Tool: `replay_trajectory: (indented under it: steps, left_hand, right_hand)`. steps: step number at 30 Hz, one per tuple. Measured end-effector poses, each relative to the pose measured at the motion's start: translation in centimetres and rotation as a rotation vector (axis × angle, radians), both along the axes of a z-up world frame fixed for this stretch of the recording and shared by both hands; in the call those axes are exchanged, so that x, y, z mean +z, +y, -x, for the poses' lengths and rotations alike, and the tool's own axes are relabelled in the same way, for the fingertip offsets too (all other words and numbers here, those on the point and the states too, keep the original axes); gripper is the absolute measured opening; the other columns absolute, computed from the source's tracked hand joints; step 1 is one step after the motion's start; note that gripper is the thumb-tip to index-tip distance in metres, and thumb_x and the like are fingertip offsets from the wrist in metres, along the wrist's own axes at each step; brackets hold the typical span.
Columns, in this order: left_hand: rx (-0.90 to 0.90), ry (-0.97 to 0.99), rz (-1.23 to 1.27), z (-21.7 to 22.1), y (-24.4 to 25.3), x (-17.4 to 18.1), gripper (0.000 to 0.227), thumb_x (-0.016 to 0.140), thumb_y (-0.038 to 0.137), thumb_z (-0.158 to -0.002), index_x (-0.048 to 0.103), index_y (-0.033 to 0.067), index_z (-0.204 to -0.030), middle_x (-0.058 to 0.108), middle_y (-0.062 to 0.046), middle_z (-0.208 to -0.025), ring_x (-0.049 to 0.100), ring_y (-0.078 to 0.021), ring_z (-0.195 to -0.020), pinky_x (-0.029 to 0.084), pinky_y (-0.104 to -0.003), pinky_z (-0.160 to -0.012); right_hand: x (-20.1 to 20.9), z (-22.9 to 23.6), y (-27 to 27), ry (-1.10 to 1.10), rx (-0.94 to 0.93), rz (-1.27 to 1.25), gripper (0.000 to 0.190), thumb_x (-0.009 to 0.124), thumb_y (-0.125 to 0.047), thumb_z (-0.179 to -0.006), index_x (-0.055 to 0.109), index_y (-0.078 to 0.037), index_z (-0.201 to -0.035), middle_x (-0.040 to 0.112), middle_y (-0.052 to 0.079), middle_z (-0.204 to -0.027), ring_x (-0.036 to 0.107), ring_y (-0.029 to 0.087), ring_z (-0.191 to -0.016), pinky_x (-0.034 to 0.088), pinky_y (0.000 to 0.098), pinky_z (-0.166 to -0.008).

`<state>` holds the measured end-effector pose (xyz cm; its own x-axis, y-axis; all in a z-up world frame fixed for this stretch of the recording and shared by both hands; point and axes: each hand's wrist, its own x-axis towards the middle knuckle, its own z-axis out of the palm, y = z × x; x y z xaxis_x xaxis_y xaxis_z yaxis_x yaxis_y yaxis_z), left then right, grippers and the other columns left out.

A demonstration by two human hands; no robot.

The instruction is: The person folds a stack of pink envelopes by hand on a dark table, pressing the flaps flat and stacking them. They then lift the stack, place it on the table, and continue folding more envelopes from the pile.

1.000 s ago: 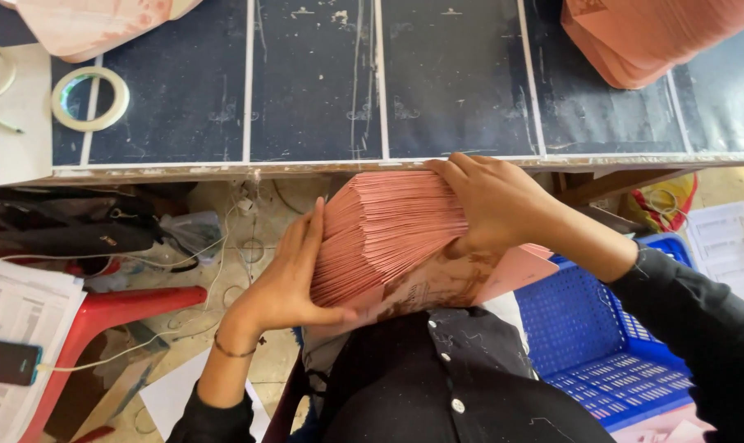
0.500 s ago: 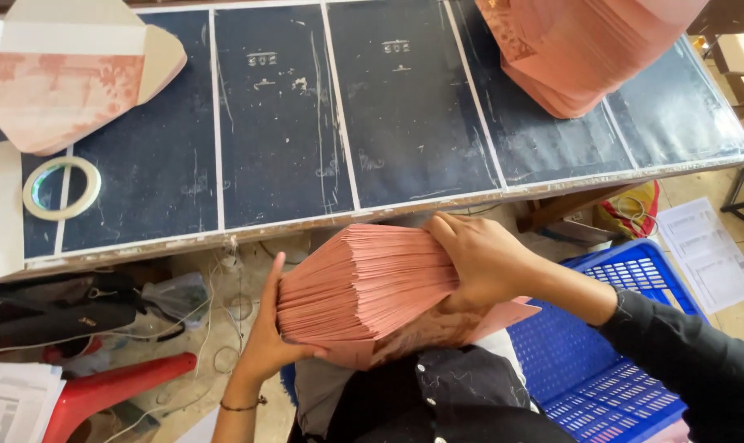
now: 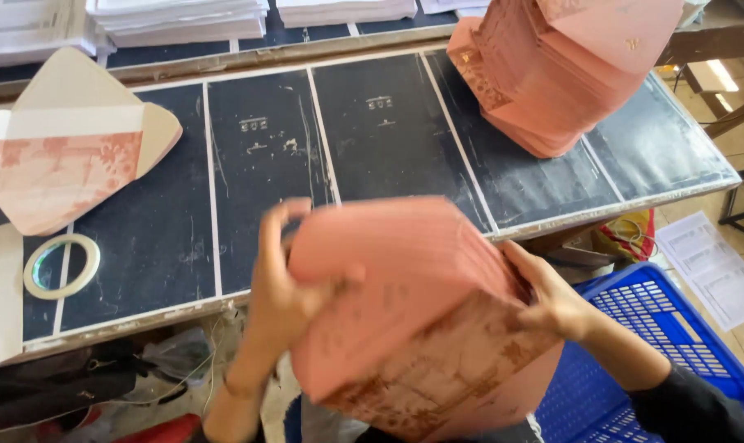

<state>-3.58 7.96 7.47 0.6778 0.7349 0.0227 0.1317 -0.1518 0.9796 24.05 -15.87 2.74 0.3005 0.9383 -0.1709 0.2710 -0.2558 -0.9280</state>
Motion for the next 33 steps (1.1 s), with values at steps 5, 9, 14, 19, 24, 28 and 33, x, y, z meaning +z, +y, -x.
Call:
replay_trajectory:
  steps: [5, 9, 14, 19, 24, 28, 33]
  left_hand:
    - [-0.176, 0.461, -0.125, -12.3, 11.4, 3.7, 0.124, 0.074, 0.079, -0.054, 0.039, 0.0249, -0.159, 0.053, -0.006, -0.163, 0.061, -0.0231, -0.135, 0.049, -0.039, -0.105]
    - [-0.187, 0.640, -0.046, -19.0, 18.2, -2.2, 0.130, 0.060, 0.085, -0.074, 0.027, 0.0065, -0.172, 0.033, -0.012, -0.178, 0.039, -0.0321, -0.161, 0.039, -0.048, -0.123]
    - [0.260, -0.126, -0.610, -11.3, 9.2, -8.1, 0.082, 0.075, 0.044, -0.108, 0.040, -0.0081, -0.160, 0.042, -0.035, -0.149, 0.038, -0.0561, -0.146, 0.029, -0.063, -0.124]
    - [0.339, 0.131, 0.202, -5.5, 0.5, -11.6, 0.110, 0.077, 0.058, -0.092, 0.020, 0.0100, -0.174, 0.016, -0.026, -0.176, 0.017, -0.0408, -0.165, 0.014, -0.056, -0.136]
    - [0.404, -0.158, 0.752, -8.2, -1.8, -7.7, 0.090, 0.077, 0.040, -0.093, 0.040, 0.0080, -0.168, 0.047, -0.024, -0.168, 0.050, -0.0336, -0.154, 0.045, -0.052, -0.122]
    - [0.398, -0.176, 0.730, -10.9, 1.0, -7.9, 0.092, 0.081, 0.038, -0.090, 0.042, 0.0033, -0.166, 0.052, -0.025, -0.162, 0.057, -0.0334, -0.147, 0.050, -0.051, -0.118]
    - [0.336, -0.210, 0.621, -14.9, 7.5, -12.4, 0.085, 0.088, 0.042, -0.088, 0.054, 0.0032, -0.156, 0.066, -0.023, -0.147, 0.067, -0.0332, -0.136, 0.054, -0.051, -0.112]
  right_hand:
    - [-3.1, -3.5, 5.8, 0.474, -0.198, -0.026, 0.083, 0.088, -0.022, -0.064, 0.065, 0.003, -0.140, 0.079, 0.015, -0.123, 0.076, 0.029, -0.111, 0.063, 0.0445, -0.095]
    - [-5.4, -5.9, 10.5, 0.670, -0.401, 0.177, 0.054, 0.081, -0.022, -0.078, 0.073, 0.007, -0.124, 0.081, 0.023, -0.108, 0.077, 0.033, -0.087, 0.065, 0.0422, -0.082]
    - [-6.2, -6.2, 11.3, 0.703, -0.542, 0.156, 0.056, 0.090, -0.023, -0.079, 0.070, 0.007, -0.121, 0.076, 0.027, -0.095, 0.079, 0.039, -0.083, 0.064, 0.0572, -0.072]
    - [-6.1, -6.1, 11.7, 0.724, -0.561, 0.174, 0.062, 0.088, -0.023, -0.080, 0.066, 0.011, -0.127, 0.073, 0.033, -0.095, 0.079, 0.045, -0.086, 0.063, 0.0626, -0.073]
    - [-5.0, -7.4, 12.7, 0.718, -0.506, 0.223, 0.066, 0.087, -0.027, -0.081, 0.068, 0.010, -0.131, 0.075, 0.034, -0.100, 0.079, 0.046, -0.093, 0.062, 0.0646, -0.083]
    - [-4.9, -8.7, 14.7, 0.719, -0.513, 0.174, 0.061, 0.086, -0.031, -0.081, 0.071, 0.008, -0.126, 0.076, 0.029, -0.099, 0.079, 0.040, -0.091, 0.062, 0.0615, -0.083]
    - [-6.7, -13.3, 19.8, 0.724, -0.455, 0.069, 0.062, 0.085, -0.036, -0.082, 0.071, 0.002, -0.130, 0.078, 0.020, -0.106, 0.080, 0.036, -0.096, 0.063, 0.0526, -0.088]
